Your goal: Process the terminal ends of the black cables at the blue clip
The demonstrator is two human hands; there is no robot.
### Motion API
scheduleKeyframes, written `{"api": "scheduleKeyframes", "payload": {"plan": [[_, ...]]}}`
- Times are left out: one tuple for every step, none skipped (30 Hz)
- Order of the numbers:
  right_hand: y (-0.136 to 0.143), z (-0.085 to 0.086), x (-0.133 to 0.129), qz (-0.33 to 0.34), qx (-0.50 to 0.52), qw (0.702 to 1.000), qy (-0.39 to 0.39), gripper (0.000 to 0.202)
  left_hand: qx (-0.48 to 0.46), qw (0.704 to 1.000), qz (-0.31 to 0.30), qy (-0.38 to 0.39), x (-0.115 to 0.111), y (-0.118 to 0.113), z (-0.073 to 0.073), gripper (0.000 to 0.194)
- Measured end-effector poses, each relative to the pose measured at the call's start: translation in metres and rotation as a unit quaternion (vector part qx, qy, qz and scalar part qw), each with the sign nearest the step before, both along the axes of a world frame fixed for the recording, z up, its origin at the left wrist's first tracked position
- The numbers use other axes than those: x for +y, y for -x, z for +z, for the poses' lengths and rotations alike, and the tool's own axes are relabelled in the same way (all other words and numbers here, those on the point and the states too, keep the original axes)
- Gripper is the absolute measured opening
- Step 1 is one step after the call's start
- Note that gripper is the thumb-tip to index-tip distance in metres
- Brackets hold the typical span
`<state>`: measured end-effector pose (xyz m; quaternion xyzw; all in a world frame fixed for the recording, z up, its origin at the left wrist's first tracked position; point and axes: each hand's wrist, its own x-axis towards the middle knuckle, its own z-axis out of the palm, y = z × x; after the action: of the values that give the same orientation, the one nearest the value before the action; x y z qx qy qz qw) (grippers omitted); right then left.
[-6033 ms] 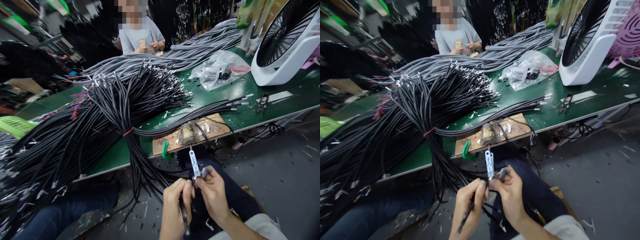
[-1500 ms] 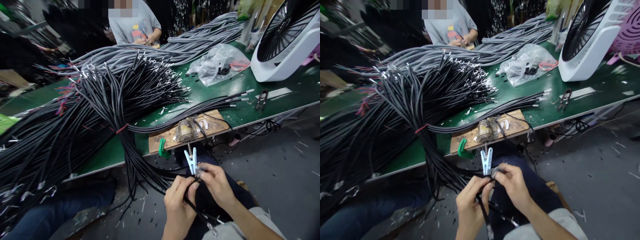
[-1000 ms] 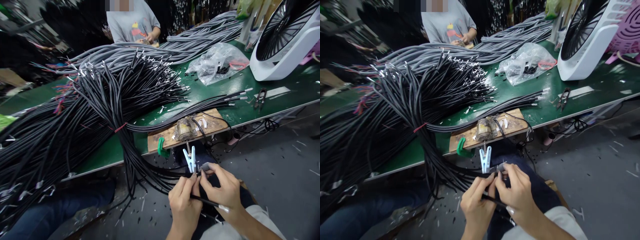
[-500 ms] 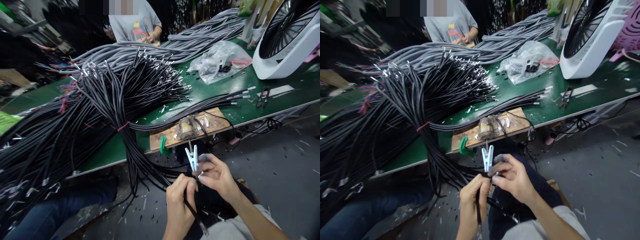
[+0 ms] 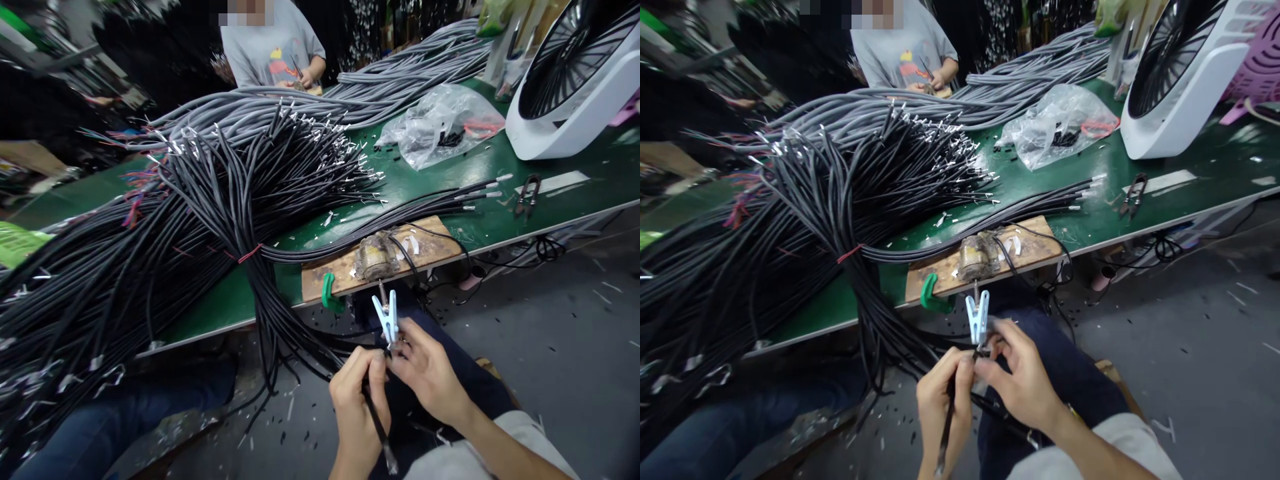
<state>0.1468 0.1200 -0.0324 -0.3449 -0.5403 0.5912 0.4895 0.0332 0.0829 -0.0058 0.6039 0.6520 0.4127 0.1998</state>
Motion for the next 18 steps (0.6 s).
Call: {"api": "scheduleKeyframes", "payload": {"plan": [[-0.002,0.002,0.003,-0.002,-0.038,0.998,-0.041,0.009,0.002,1.0,0.001,0.002,0.0,0.0,0.001,0.03],[-0.004,0.003,0.006,-0.018,-0.08,0.993,-0.091,0.017,0.006,1.0,0.001,0.006,0.0,0.0,0.002,0.031],[-0.007,0.004,0.009,-0.036,-0.115,0.983,-0.136,0.024,0.011,1.0,-0.004,0.012,0.001,0.001,0.003,0.032],[-0.01,0.005,0.01,-0.041,-0.135,0.975,-0.17,0.028,0.014,1.0,-0.017,0.021,0.001,0.003,0.005,0.034],[-0.013,0.004,0.012,-0.027,-0.134,0.974,-0.183,0.029,0.013,0.998,-0.044,0.032,0.003,0.005,0.008,0.036],[-0.016,0.004,0.012,0.009,-0.112,0.979,-0.172,0.029,0.006,0.996,-0.079,0.041,0.004,0.008,0.011,0.037],[-0.017,0.003,0.012,0.058,-0.067,0.987,-0.134,0.03,-0.009,0.992,-0.118,0.045,0.006,0.011,0.013,0.036],[-0.018,0.001,0.012,0.105,-0.005,0.992,-0.074,0.033,-0.031,0.987,-0.153,0.041,0.008,0.015,0.015,0.035],[-0.019,0.0,0.012,0.146,0.063,0.987,-0.001,0.038,-0.057,0.982,-0.18,0.03,0.01,0.017,0.016,0.032],[-0.018,-0.001,0.011,0.175,0.125,0.974,0.077,0.042,-0.082,0.978,-0.192,0.016,0.011,0.019,0.016,0.029],[-0.018,-0.002,0.012,0.195,0.166,0.955,0.148,0.045,-0.103,0.976,-0.194,0.002,0.012,0.02,0.016,0.025],[-0.017,-0.003,0.013,0.211,0.183,0.939,0.201,0.046,-0.118,0.975,-0.189,-0.007,0.012,0.02,0.014,0.022],[-0.017,-0.004,0.016,0.222,0.179,0.931,0.226,0.046,-0.124,0.975,-0.183,-0.011,0.011,0.019,0.013,0.019],[-0.018,-0.004,0.02,0.23,0.158,0.934,0.226,0.045,-0.125,0.977,-0.172,-0.009,0.01,0.017,0.011,0.017],[-0.019,-0.005,0.026,0.23,0.127,0.942,0.208,0.044,-0.123,0.98,-0.159,-0.005,0.009,0.015,0.009,0.015],[-0.02,-0.005,0.033,0.22,0.095,0.953,0.183,0.043,-0.124,0.982,-0.142,-0.003,0.008,0.013,0.008,0.015],[-0.021,-0.005,0.04,0.201,0.068,0.964,0.16,0.042,-0.127,0.984,-0.124,-0.002,0.006,0.011,0.007,0.015],[-0.022,-0.004,0.048,0.172,0.051,0.973,0.145,0.041,-0.134,0.985,-0.105,-0.005,0.005,0.009,0.006,0.016]]}}
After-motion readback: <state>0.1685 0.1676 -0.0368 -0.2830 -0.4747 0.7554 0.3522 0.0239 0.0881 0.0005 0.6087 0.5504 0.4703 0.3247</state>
